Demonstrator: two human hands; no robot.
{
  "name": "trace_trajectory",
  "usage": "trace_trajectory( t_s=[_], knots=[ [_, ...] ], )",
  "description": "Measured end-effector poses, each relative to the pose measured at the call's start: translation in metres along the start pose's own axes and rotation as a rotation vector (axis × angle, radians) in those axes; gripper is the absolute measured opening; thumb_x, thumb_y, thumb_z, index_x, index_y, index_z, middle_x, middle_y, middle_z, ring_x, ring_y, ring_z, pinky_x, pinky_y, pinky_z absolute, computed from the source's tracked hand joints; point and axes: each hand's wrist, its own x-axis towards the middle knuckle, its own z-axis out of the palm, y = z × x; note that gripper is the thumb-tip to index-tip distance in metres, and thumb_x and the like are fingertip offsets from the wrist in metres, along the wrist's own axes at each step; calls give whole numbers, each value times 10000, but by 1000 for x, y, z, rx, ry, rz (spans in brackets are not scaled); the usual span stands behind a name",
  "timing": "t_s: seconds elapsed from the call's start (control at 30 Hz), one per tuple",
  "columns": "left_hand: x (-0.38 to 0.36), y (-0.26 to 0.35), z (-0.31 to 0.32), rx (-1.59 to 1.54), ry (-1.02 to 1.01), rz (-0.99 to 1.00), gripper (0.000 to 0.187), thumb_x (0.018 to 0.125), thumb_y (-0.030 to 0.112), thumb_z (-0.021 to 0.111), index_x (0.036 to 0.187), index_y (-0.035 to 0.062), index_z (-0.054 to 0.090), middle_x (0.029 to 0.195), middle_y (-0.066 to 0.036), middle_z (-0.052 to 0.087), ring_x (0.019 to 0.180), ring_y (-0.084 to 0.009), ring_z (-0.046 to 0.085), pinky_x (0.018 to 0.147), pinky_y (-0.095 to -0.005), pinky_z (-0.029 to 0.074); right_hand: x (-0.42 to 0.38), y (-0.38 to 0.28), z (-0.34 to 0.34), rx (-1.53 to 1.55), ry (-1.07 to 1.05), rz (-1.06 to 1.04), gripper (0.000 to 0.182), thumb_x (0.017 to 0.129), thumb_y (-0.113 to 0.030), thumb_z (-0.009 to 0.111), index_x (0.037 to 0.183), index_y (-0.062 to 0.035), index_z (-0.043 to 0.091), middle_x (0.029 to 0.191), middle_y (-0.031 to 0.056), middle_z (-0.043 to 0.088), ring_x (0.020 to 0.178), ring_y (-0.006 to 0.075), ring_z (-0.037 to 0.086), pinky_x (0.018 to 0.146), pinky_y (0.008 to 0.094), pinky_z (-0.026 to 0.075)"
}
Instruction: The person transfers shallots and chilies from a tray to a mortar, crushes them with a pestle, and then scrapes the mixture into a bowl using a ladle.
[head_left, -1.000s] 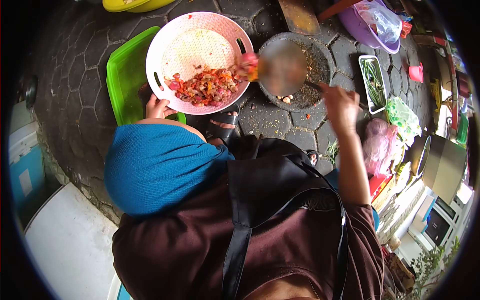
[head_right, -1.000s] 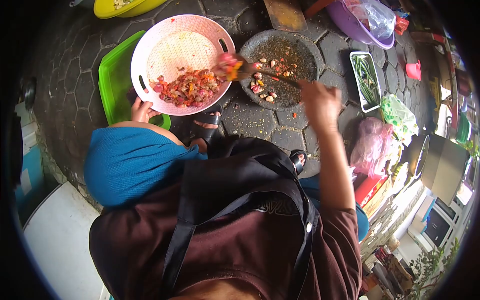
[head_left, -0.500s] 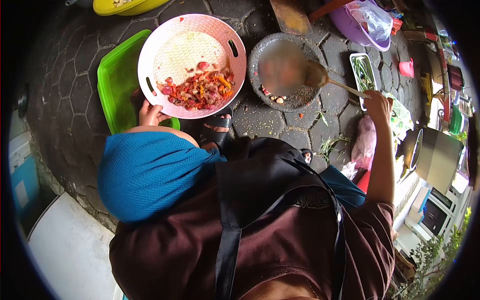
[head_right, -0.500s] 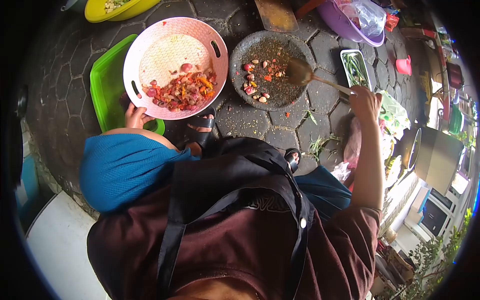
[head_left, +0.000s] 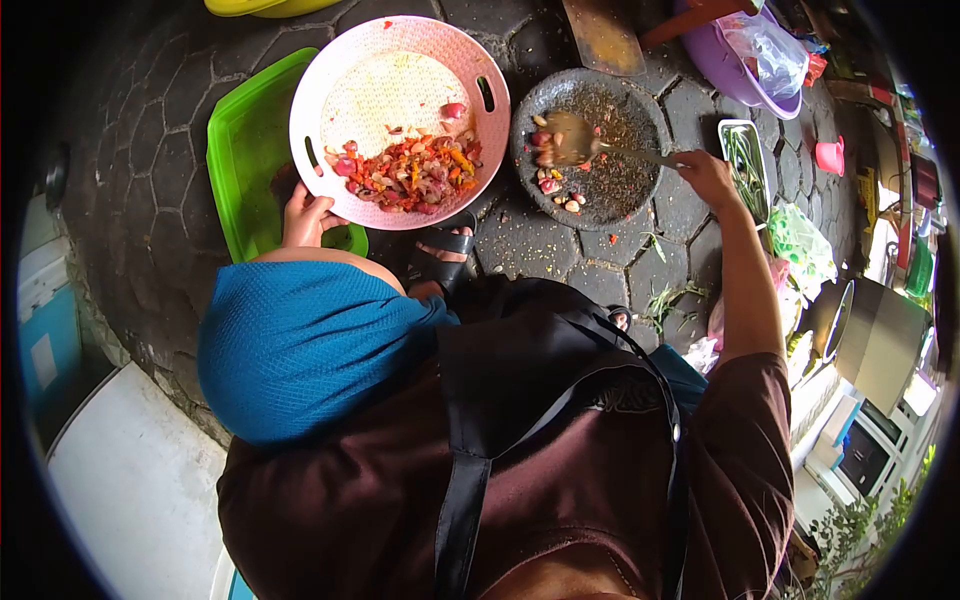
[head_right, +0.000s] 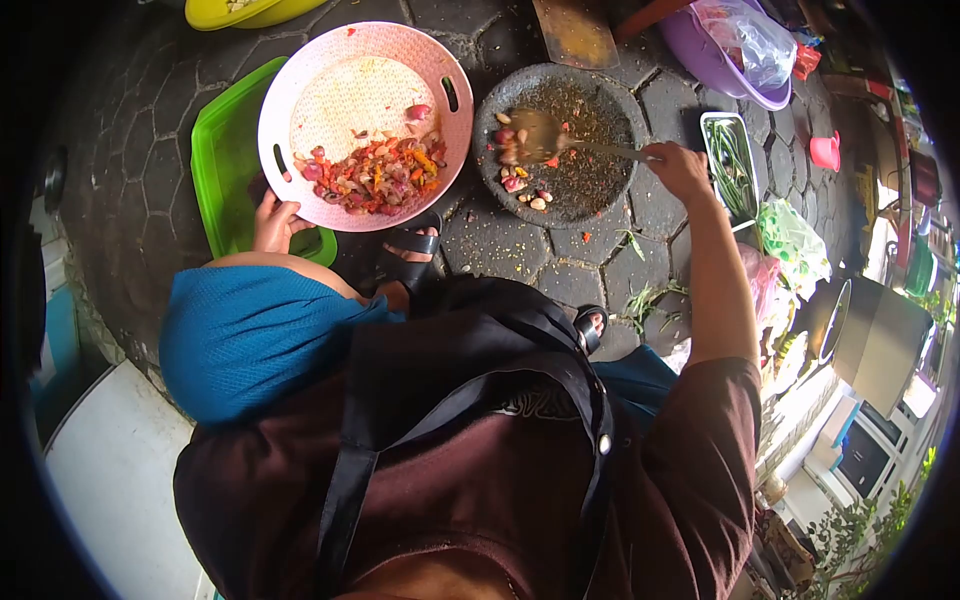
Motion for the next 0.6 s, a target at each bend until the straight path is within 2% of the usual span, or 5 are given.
trace_trajectory(
  t_s=[0.1,0.23,0.4,0.5,0.6],
  knots=[
    [0,1,3,-15,8,-9,524,841,-11,472,1351,46,367,1076,-123,582,870,-200,641,656,-320,571,-5,-48,-5,169,90,-136,267,823,-268,590,1074,-220,668,961,13,643,921,207,595,879,376,330],
    [-1,-5,-2,-40,-4,8,521,840,-20,471,1347,49,371,1080,-129,582,882,-210,643,656,-321,577,-55,-155,-25,-146,659,-385,336,791,-64,545,1053,-241,659,817,-17,580,806,142,577,836,359,361],
    [1,-6,-1,-31,-8,-34,514,863,-3,462,1360,88,364,1136,-119,573,930,-231,641,686,-330,580,-85,-176,-47,-277,769,-331,344,747,-101,575,1055,-233,652,778,-38,524,740,138,547,805,347,369],
    [2,-7,-3,-52,-23,-39,503,867,-14,456,1352,80,366,1141,-125,562,947,-244,638,688,-334,592,-82,-134,-59,-176,634,-141,268,783,-140,580,1012,-245,672,767,-17,562,722,158,568,817,346,347],
    [6,-11,-6,-52,-36,-33,498,875,-9,456,1355,84,361,1150,-124,558,953,-244,637,693,-332,592,-84,-68,-72,-138,434,17,229,799,-205,577,1003,-226,680,876,10,631,825,188,611,828,367,334]
  ],
)
